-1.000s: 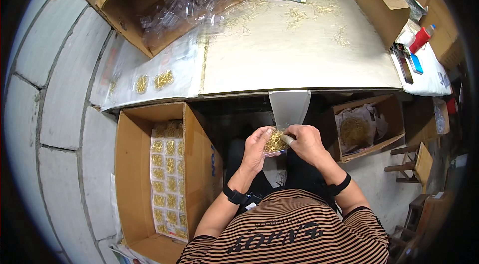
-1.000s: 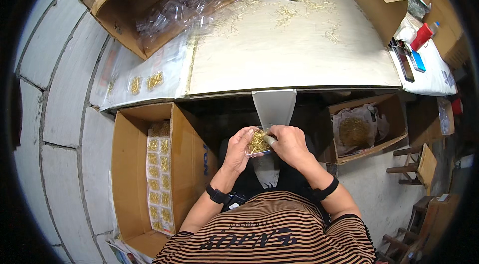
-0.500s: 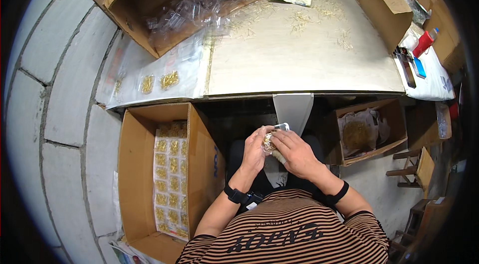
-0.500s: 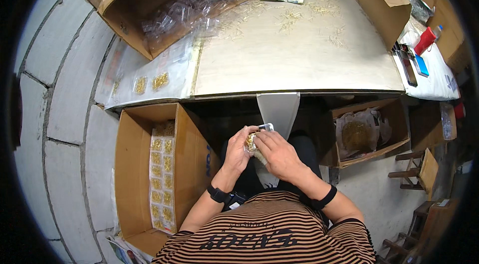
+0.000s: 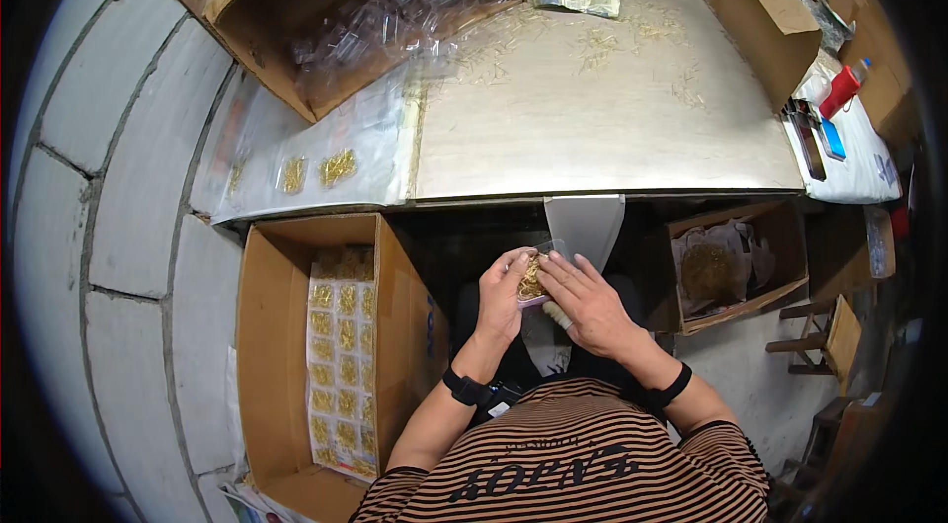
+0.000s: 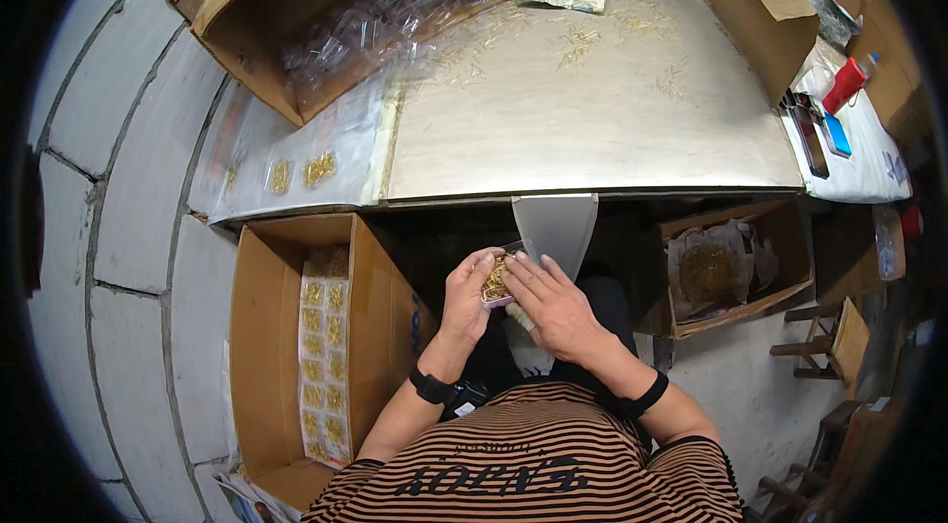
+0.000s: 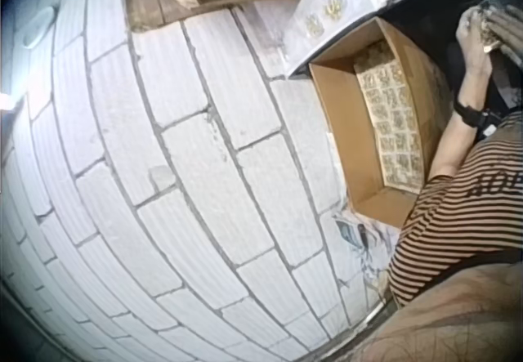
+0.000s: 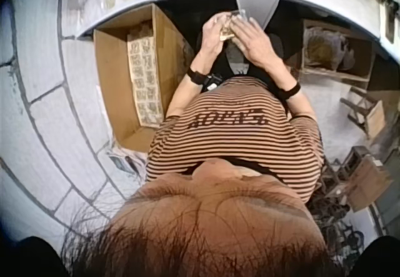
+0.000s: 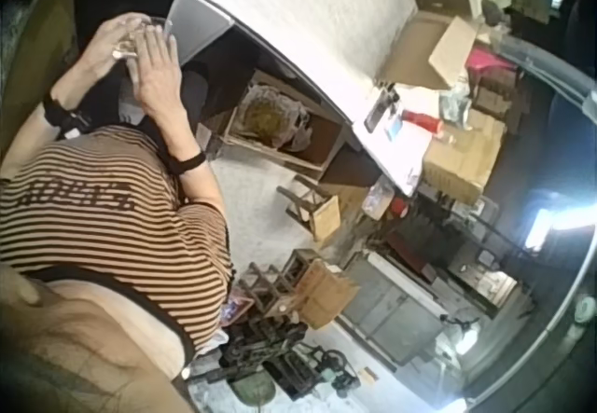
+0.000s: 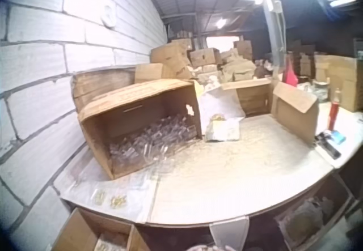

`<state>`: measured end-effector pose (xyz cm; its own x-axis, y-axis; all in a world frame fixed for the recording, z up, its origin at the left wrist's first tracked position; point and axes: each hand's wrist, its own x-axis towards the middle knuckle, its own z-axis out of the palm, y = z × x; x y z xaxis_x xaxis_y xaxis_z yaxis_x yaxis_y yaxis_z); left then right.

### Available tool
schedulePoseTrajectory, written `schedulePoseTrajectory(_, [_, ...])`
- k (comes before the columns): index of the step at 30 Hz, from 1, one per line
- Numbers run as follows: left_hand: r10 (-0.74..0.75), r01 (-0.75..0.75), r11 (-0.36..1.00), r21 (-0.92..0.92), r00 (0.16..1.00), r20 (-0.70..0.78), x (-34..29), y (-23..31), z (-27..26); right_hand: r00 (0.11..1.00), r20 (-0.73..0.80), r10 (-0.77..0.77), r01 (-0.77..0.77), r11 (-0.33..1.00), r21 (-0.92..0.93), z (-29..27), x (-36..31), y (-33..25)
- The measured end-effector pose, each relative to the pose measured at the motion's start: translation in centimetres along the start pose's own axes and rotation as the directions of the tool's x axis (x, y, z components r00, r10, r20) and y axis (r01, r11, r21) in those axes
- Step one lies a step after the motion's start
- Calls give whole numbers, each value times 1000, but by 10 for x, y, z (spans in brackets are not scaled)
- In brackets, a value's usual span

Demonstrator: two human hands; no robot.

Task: Sorting small gold-colored metal pins on a workbench and packaging them into plastic bags using a funnel.

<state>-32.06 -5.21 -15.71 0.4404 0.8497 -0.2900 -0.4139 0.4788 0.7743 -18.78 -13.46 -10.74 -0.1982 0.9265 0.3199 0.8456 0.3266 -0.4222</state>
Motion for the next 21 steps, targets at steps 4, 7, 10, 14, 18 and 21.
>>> schedulePoseTrajectory(4, [-108, 109, 993, -40, 994, 31, 1, 7, 1, 990, -108, 90, -85, 995, 47, -4, 4, 2])
schedulePoseTrajectory(7, [-127, 130, 989, -64, 991, 45, 2, 6, -1, 999, 34, 36, -33, 997, -66, 3, 7, 1])
schedulePoseTrajectory(10, [-62, 63, 996, -60, 998, 15, 3, 2, -4, 998, 51, 21, -20, 1000, -24, 0, 8, 1])
schedulePoseTrajectory(14, [-20, 19, 999, -38, 1000, -21, 7, 6, -3, 995, -97, 5, 1, 998, 66, 3, 17, -8])
schedulePoseTrajectory(18, [-48, 49, 997, -65, 999, 25, 2, 18, 3, 997, -50, 57, -48, 985, 165, 0, 19, -6])
schedulePoseTrajectory(21, [-18, 19, 999, -49, 999, 26, 5, 28, 3, 967, -213, 137, -99, 979, 179, -12, 26, -9])
